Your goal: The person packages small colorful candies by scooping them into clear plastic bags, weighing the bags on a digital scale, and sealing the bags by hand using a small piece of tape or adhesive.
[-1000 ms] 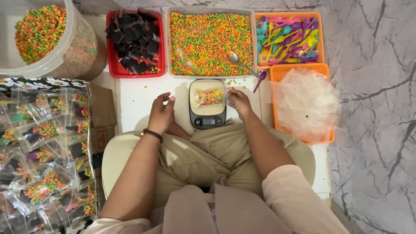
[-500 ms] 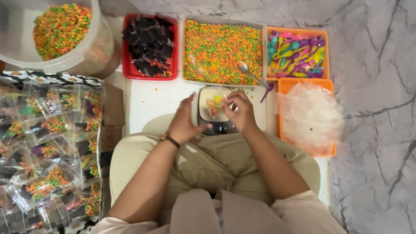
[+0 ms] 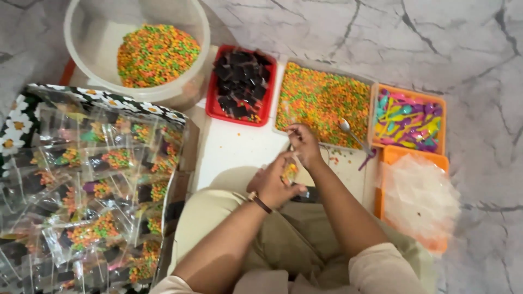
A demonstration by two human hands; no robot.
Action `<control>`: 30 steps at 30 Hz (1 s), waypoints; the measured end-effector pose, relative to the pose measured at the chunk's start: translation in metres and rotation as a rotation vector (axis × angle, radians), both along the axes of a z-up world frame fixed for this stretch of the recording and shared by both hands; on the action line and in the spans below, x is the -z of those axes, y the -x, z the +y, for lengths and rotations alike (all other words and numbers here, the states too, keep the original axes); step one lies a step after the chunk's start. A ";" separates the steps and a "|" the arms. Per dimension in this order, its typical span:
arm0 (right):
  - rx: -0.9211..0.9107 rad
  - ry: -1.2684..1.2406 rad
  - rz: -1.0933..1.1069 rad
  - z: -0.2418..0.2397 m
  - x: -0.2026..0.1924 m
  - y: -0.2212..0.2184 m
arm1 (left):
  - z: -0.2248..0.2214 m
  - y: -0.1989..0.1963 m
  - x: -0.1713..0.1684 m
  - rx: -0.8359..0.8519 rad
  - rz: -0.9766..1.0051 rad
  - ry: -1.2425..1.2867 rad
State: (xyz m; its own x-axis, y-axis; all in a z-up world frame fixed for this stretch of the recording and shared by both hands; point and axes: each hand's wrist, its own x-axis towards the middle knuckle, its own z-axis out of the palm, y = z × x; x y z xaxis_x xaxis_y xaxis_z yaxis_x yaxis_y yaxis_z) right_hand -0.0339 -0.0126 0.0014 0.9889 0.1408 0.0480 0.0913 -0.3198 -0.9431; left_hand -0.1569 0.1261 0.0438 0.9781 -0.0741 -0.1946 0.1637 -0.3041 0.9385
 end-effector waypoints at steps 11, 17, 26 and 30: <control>-0.465 1.008 -0.142 0.104 0.022 -0.096 | -0.004 0.005 -0.025 -0.090 -0.171 0.969; -0.528 1.086 -0.391 0.134 0.061 -0.136 | 0.013 0.001 -0.051 -0.165 -0.269 0.770; -0.421 0.640 -0.351 0.119 0.020 -0.125 | 0.007 -0.001 -0.034 -0.187 -0.193 0.828; -0.081 0.075 -0.108 0.103 -0.005 -0.108 | -0.008 -0.006 0.004 -0.252 -0.266 1.011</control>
